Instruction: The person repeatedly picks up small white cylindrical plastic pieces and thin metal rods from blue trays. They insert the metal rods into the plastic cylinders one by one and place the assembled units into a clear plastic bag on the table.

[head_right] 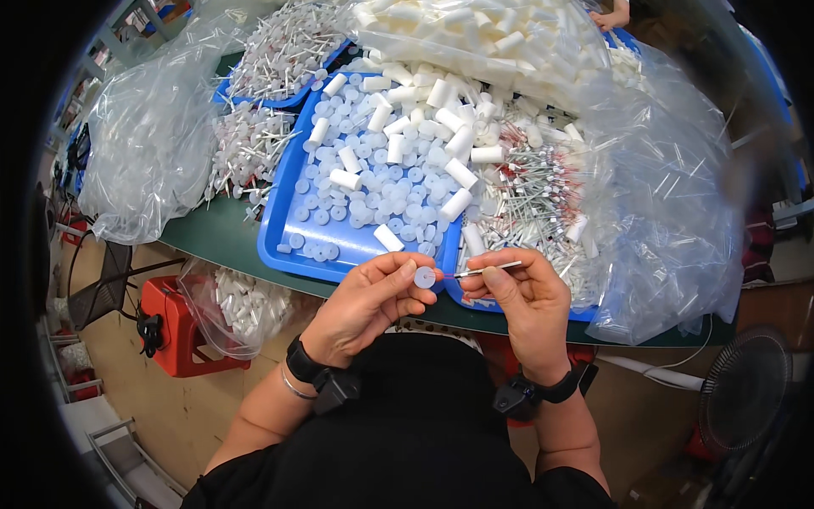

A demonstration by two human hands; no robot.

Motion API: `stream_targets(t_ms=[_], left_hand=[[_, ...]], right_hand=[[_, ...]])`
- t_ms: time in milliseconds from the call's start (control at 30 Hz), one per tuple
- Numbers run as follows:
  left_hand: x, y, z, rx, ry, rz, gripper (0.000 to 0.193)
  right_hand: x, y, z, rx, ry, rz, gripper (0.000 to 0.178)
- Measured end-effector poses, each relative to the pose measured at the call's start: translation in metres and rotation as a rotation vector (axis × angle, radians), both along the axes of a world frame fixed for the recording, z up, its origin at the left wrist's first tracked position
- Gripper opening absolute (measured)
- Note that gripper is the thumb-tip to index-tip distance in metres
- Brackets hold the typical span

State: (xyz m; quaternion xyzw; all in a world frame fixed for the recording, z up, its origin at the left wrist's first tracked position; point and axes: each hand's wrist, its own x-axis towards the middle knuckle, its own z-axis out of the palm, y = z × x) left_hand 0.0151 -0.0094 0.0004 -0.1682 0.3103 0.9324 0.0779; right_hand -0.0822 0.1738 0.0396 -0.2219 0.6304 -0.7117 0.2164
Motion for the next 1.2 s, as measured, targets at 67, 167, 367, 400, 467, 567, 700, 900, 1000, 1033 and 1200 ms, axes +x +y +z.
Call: stream_targets(t_ms=[67, 167, 367, 400, 467, 567, 700, 900, 1000, 1033, 1200], left_hand=[[-0.001, 0.002, 0.0, 0.012, -0.008, 0.024, 0.03], [-0.002, 0.003, -0.001, 0.033, -0.01, 0.063, 0.031], [-0.003, 0.003, -0.005, 0.053, -0.013, 0.082, 0.03], [-0.003, 0.003, -0.005, 0.052, -0.009, 0.083, 0.03], [-0.003, 0.003, -0.005, 0.041, -0.003, 0.084, 0.03], [-0.001, 0.004, -0.005, 0.001, 0.01, 0.065, 0.028], [0.0, 0.003, -0.006, -0.022, 0.043, -0.003, 0.028], [0.0, 0.005, -0.001, -0.02, 0.015, 0.073, 0.029], [0.0, 0.006, -0.002, -0.034, -0.004, 0.049, 0.031], [0.0, 0.006, -0.003, -0.036, -0.012, 0.033, 0.032], [0.003, 0.016, -0.011, 0.16, -0.011, 0.062, 0.036]], right_hand=[[0.001, 0.001, 0.002, 0.036, 0.032, 0.03, 0.014], [0.004, 0.001, 0.007, 0.077, 0.064, 0.066, 0.014], [0.005, 0.002, 0.006, 0.082, 0.057, 0.093, 0.014], [0.005, 0.002, 0.006, 0.084, 0.056, 0.093, 0.014], [0.005, 0.002, 0.006, 0.088, 0.054, 0.094, 0.014], [0.004, 0.0, 0.006, 0.082, 0.045, 0.06, 0.015], [0.008, -0.005, 0.004, 0.11, 0.113, 0.064, 0.011], [0.005, -0.01, 0.002, 0.415, 0.646, 0.07, 0.013], [0.002, -0.009, 0.0, 0.5, 0.793, 0.102, 0.015], [0.002, -0.009, -0.001, 0.495, 0.846, 0.094, 0.016], [0.007, -0.012, -0.011, 0.485, 1.176, -0.007, 0.023]])
